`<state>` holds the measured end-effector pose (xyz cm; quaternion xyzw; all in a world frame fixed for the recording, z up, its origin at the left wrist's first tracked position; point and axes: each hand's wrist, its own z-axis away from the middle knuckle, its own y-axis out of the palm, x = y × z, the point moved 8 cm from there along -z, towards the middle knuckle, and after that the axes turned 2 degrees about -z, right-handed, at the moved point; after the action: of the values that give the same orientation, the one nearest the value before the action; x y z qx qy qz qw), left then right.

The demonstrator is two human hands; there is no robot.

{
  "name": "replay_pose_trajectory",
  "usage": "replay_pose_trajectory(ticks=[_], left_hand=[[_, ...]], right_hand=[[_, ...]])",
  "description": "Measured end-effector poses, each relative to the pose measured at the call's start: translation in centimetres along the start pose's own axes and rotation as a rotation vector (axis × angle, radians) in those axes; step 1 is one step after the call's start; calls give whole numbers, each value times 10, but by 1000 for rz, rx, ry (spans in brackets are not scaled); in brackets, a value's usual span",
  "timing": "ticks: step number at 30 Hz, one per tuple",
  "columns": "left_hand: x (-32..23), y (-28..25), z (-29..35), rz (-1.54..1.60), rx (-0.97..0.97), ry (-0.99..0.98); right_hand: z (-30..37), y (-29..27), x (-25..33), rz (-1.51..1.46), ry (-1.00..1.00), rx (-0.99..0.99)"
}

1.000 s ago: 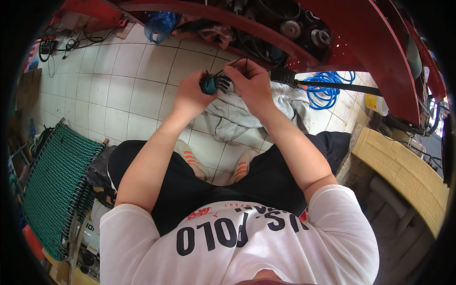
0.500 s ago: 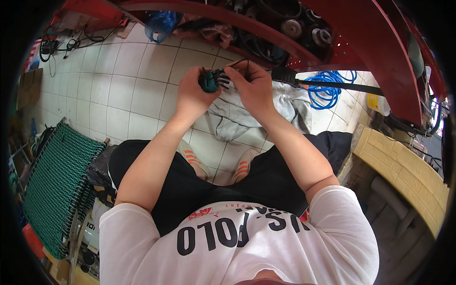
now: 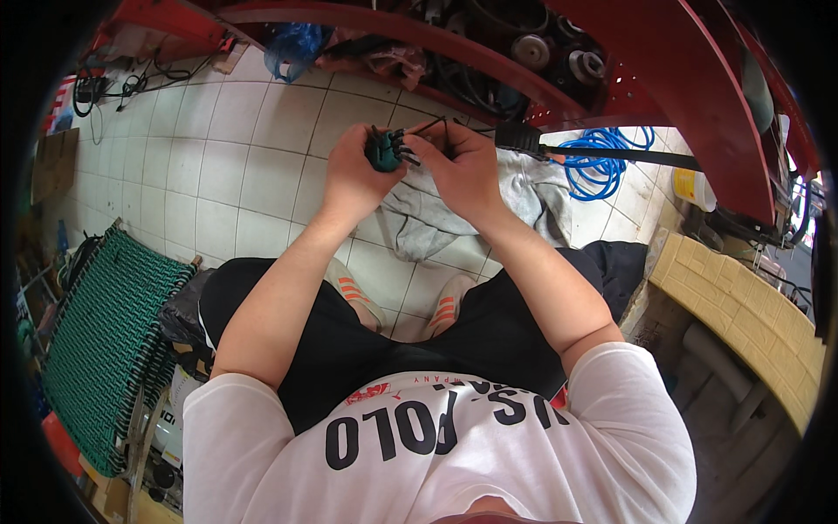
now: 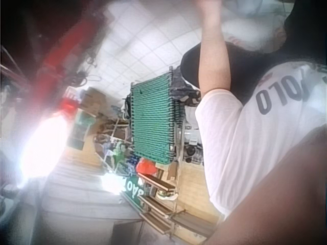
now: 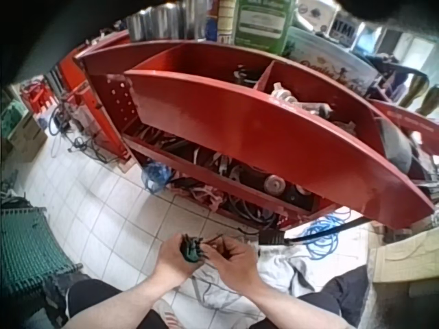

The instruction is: The person works on mechanical parts by hand and with a wrench at a repair station, picking up and arranging components on a tray and in a drawer.

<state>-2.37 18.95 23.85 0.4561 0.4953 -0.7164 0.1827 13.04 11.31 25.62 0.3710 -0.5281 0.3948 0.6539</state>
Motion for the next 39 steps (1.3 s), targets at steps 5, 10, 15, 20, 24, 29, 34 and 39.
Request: replay_pose_trajectory(ticks=[5, 10, 15, 20, 24, 29, 34, 39], left_hand=[[-1, 2, 1, 40, 15, -16], [-6, 4, 4, 23, 16, 22], [-4, 6, 6, 82, 24, 7], [-4, 6, 6, 35, 68, 2], [-3, 6, 4, 64, 111, 8], [-9, 7, 3, 102, 180, -30], [-7, 4, 3, 56, 141, 8], [-3, 3, 3, -14, 89, 34]], right_hand=[[-1, 1, 1, -25, -9, 8], [-3, -2, 3, -60, 50, 12], [-5, -2, 4, -11, 86, 45], [-6, 3, -2, -30, 73, 109], [-6, 4, 2, -55, 116, 133], [-14, -18, 5, 112, 46, -15], [-11, -29, 20, 17, 119, -113], [-9, -33, 18, 100, 243, -121]])
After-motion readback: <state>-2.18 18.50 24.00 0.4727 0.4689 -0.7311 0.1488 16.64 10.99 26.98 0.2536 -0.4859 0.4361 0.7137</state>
